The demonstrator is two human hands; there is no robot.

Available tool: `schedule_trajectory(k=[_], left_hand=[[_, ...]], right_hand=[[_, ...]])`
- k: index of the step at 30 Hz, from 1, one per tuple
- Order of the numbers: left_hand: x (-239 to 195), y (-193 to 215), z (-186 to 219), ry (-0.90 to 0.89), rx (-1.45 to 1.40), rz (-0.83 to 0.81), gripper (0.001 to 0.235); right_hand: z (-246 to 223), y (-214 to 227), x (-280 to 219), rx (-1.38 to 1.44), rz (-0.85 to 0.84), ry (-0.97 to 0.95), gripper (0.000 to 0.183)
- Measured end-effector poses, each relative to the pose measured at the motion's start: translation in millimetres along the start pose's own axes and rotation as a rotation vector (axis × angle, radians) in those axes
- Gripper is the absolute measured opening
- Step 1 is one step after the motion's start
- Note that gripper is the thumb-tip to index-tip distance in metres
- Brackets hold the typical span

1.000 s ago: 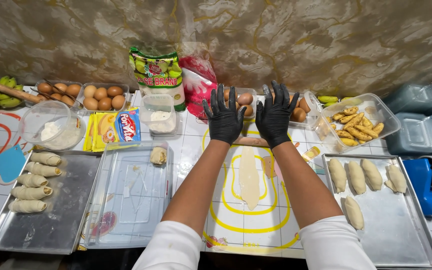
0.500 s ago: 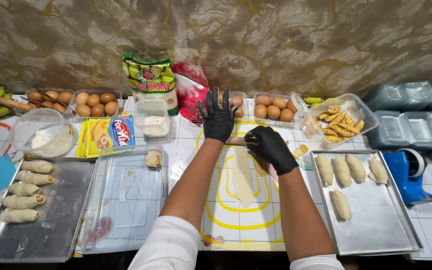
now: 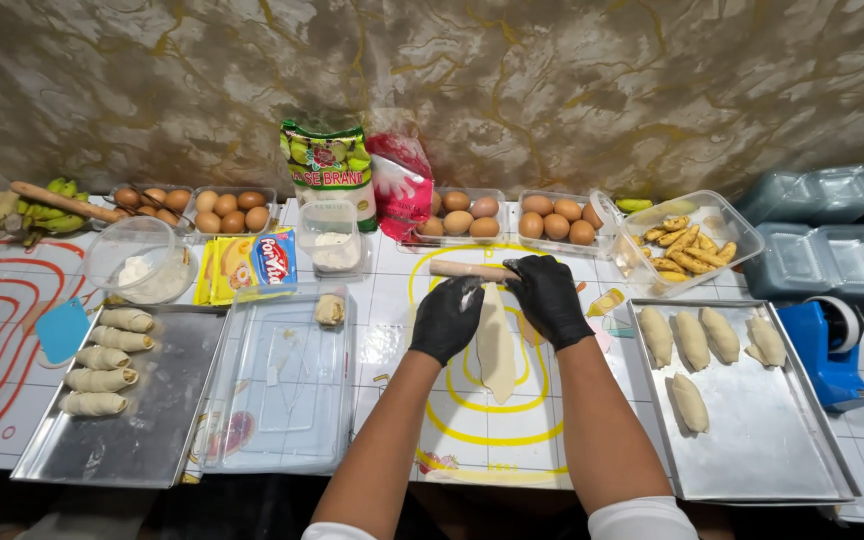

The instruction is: The person rolls a piece of dough flat on a silicone mat using a wooden rolling pin. They then place a filling inside the flattened dough and roll it into a cylindrical shape.

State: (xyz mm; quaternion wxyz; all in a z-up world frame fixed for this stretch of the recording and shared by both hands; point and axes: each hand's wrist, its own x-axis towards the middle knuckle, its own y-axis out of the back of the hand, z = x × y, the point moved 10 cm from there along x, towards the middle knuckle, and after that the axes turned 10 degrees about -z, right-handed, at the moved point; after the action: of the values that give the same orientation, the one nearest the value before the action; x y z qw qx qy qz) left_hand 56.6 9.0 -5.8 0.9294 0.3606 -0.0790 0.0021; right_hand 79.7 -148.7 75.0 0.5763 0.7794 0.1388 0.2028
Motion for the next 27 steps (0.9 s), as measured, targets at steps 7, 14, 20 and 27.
schedule_trajectory(k=[7, 14, 20, 27], left_hand=[[-79, -19, 76, -0.347, 0.352, -0.255, 0.063], [-128, -35, 84, -0.257, 0.515, -0.632, 0.084], [-156, -14, 83, -0.435, 0.355, -0.486, 0.071], [-115, 59, 83, -0.332, 0.406, -0.127, 0.06]], right_hand=[[17, 5, -9, -0.146, 0.153, 0.012, 0.024], [-3, 0, -61, -0.067, -0.036, -0.038, 0.025], [-13, -33, -68, -0.022, -0.18, -0.054, 0.027], [-41, -12, -76, -0.108, -0.272, -0.032, 0.05]])
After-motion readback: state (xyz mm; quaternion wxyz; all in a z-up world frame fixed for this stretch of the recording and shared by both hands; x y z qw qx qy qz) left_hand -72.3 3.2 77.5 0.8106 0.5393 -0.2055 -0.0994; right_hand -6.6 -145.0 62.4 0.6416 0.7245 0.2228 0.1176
